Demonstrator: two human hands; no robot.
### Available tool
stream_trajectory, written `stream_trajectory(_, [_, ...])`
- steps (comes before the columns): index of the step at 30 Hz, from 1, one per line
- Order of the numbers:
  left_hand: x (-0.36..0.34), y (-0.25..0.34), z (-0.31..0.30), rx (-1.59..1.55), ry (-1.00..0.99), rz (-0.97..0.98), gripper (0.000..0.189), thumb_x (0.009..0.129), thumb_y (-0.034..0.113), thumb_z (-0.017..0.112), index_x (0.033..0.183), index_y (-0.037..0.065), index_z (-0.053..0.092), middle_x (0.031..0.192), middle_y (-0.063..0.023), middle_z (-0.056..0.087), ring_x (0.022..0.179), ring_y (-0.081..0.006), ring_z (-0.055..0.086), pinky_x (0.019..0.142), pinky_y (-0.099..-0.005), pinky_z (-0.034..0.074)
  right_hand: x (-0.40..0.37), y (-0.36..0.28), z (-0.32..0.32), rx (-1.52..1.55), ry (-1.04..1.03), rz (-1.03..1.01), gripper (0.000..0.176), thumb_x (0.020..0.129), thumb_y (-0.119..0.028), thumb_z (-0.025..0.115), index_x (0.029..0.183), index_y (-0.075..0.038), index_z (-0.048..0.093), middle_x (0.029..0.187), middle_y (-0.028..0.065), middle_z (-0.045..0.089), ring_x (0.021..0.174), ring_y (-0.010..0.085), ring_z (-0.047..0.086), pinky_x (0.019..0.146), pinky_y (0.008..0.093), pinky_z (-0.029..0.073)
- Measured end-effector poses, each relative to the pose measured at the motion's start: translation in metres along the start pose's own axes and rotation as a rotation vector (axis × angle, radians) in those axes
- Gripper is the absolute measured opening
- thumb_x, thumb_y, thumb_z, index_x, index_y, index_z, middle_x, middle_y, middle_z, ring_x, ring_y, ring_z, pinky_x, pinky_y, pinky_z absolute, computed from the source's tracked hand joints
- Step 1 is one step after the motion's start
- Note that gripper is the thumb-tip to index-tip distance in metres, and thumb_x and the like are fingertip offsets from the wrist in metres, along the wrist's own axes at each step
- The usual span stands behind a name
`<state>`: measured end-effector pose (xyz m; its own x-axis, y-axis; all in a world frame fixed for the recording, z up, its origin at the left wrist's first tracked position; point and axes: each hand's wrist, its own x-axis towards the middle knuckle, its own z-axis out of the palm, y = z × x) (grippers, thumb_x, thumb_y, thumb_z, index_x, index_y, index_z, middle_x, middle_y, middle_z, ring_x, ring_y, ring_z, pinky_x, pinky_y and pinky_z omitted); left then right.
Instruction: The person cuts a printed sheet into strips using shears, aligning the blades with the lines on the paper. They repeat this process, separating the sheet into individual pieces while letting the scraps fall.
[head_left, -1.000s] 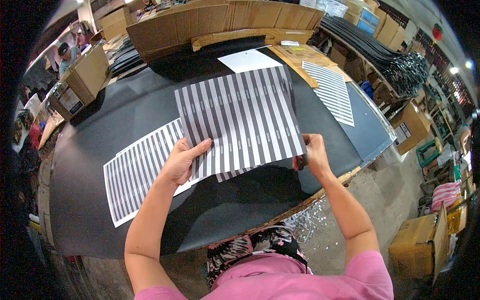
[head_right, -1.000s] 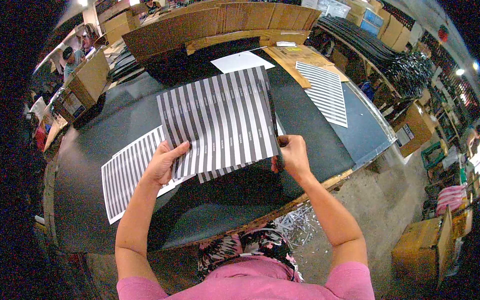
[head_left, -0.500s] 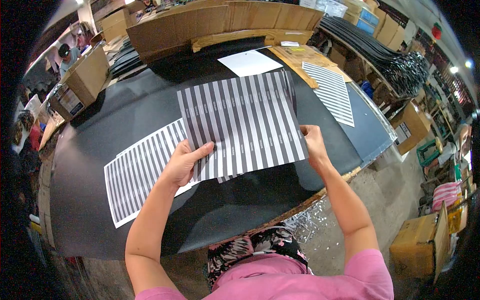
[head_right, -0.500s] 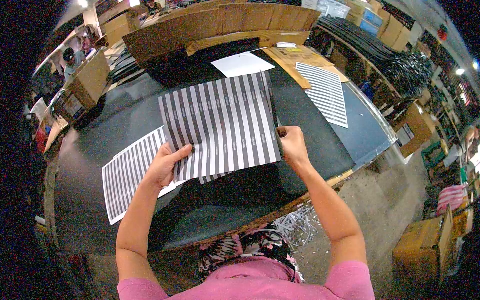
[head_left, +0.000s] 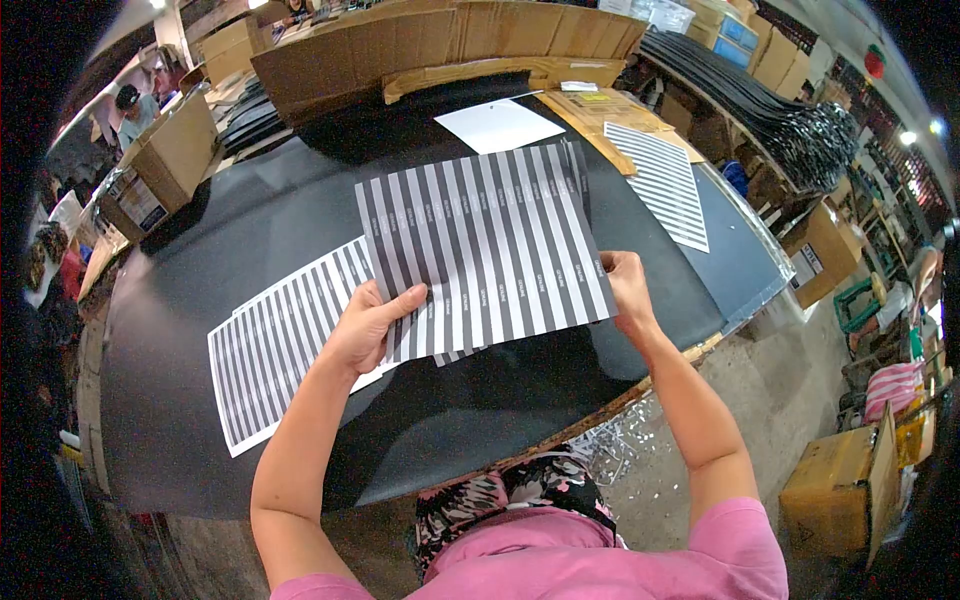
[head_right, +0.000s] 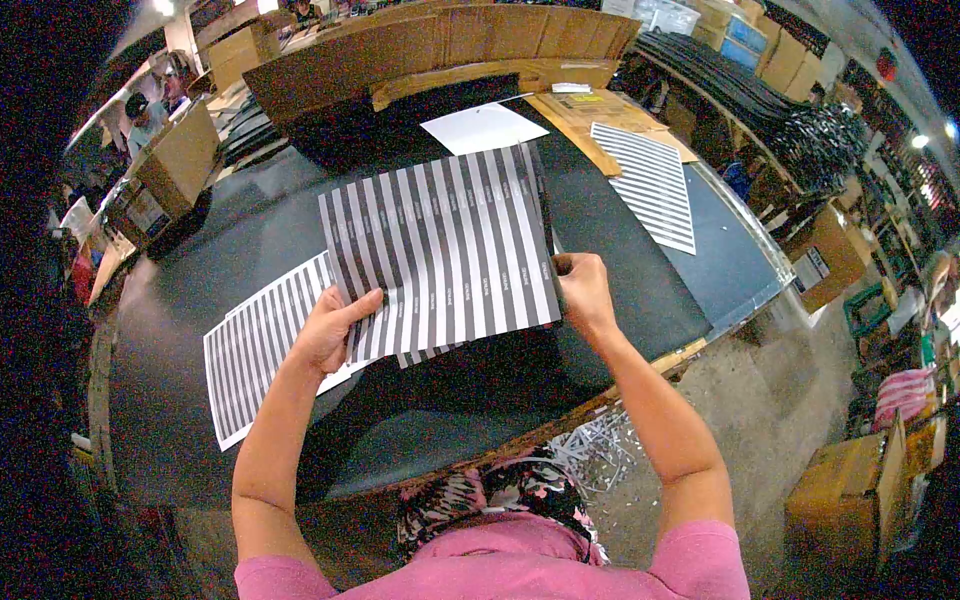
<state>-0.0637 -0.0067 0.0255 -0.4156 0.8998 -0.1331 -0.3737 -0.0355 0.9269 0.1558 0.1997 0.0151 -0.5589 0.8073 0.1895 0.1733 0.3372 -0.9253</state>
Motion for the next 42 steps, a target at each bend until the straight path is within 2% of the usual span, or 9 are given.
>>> stream_trajectory(7, [0.001,0.001,-0.002,0.001,0.005,-0.019,0.028,0.080,0.011,0.064,0.100,-0.007,0.054,0.092,-0.0134,0.063,0.075,-0.0130,0.063,0.066,-0.0235,0.054,-0.002,-0.008,0.000,0.055,-0.031,0.068,0.037,0.070,-0.025,0.066,0.072,0.012,0.062,0.057,0.0077,0.060,0.053,0.0098,0.055,0.048,0.0266,0.043])
stream_trajectory(10, [0.001,0.000,-0.003,-0.001,0.000,-0.034,0.028,0.080,0.009,0.064,0.102,-0.004,0.054,0.094,-0.0112,0.063,0.077,-0.0126,0.063,0.069,-0.0242,0.053,0.002,0.002,0.001,0.026,-0.017,0.016,0.031,0.071,-0.017,0.068,0.075,0.013,0.062,0.061,0.0075,0.060,0.051,0.0063,0.051,0.044,0.0216,0.039])
stream_trajectory(12, [0.001,-0.001,-0.003,-0.001,0.000,-0.028,0.027,0.081,0.009,0.063,0.102,-0.004,0.054,0.093,-0.0111,0.063,0.076,-0.0125,0.063,0.069,-0.0241,0.053,0.002,0.001,0.001,-0.010,-0.023,0.038,0.033,0.071,-0.022,0.065,0.071,0.011,0.063,0.057,0.0084,0.060,0.051,0.0099,0.055,0.047,0.0266,0.043])
stream_trajectory(22, [0.002,-0.002,-0.004,-0.016,-0.006,-0.023,0.031,0.080,0.013,0.065,0.099,-0.008,0.055,0.090,-0.0141,0.063,0.074,-0.0126,0.063,0.064,-0.0233,0.054,0.001,-0.005,0.001,0.070,-0.091,0.134,0.029,0.072,-0.018,0.064,0.070,0.011,0.062,0.055,0.0096,0.059,0.048,0.0105,0.055,0.044,0.0264,0.043])
stream_trajectory(24, [0.002,-0.002,-0.004,-0.013,-0.001,-0.043,0.030,0.080,0.013,0.066,0.099,-0.008,0.055,0.091,-0.0141,0.063,0.074,-0.0127,0.063,0.064,-0.0229,0.054,0.008,0.012,0.005,-0.028,0.016,0.000,0.027,0.072,-0.016,0.063,0.067,0.010,0.062,0.054,0.0097,0.058,0.043,0.0120,0.054,0.042,0.0269,0.043])
stream_trajectory(28, [0.003,-0.002,-0.006,0.029,0.057,0.003,0.028,0.081,0.014,0.065,0.099,-0.005,0.057,0.090,-0.0112,0.064,0.075,-0.0118,0.063,0.065,-0.0240,0.053,0.004,0.007,0.005,0.037,0.038,0.043,0.026,0.071,-0.016,0.064,0.067,0.009,0.062,0.052,0.0091,0.056,0.043,0.0137,0.055,0.043,0.0272,0.044])
stream_trajectory(30, [0.005,0.002,-0.013,0.053,0.086,0.029,0.025,0.081,0.016,0.064,0.100,-0.001,0.058,0.089,-0.0078,0.065,0.074,-0.0110,0.062,0.067,-0.0254,0.052,-0.004,-0.006,-0.002,0.231,-0.165,0.228,0.027,0.072,-0.019,0.065,0.068,0.007,0.061,0.052,0.0095,0.056,0.047,0.0143,0.057,0.046,0.0272,0.045])
stream_trajectory(34, [0.008,0.014,-0.029,0.033,0.160,0.154,0.020,0.083,0.015,0.063,0.096,0.002,0.057,0.087,-0.0070,0.064,0.074,-0.0099,0.062,0.062,-0.0246,0.053,-0.029,-0.020,-0.008,0.237,-0.295,0.295,0.025,0.075,-0.019,0.066,0.069,0.004,0.056,0.054,0.0102,0.056,0.048,0.0173,0.057,0.046,0.0291,0.047])
stream_trajectory(42, [0.007,0.022,-0.026,-0.015,0.199,0.270,0.023,0.083,0.016,0.063,0.099,0.002,0.056,0.092,-0.0061,0.064,0.077,-0.0099,0.062,0.067,-0.0257,0.053,-0.077,-0.045,-0.010,0.061,-0.361,0.326,0.037,0.073,-0.032,0.072,0.066,0.002,0.059,0.054,0.0047,0.056,0.050,0.0104,0.056,0.046,0.0230,0.043])
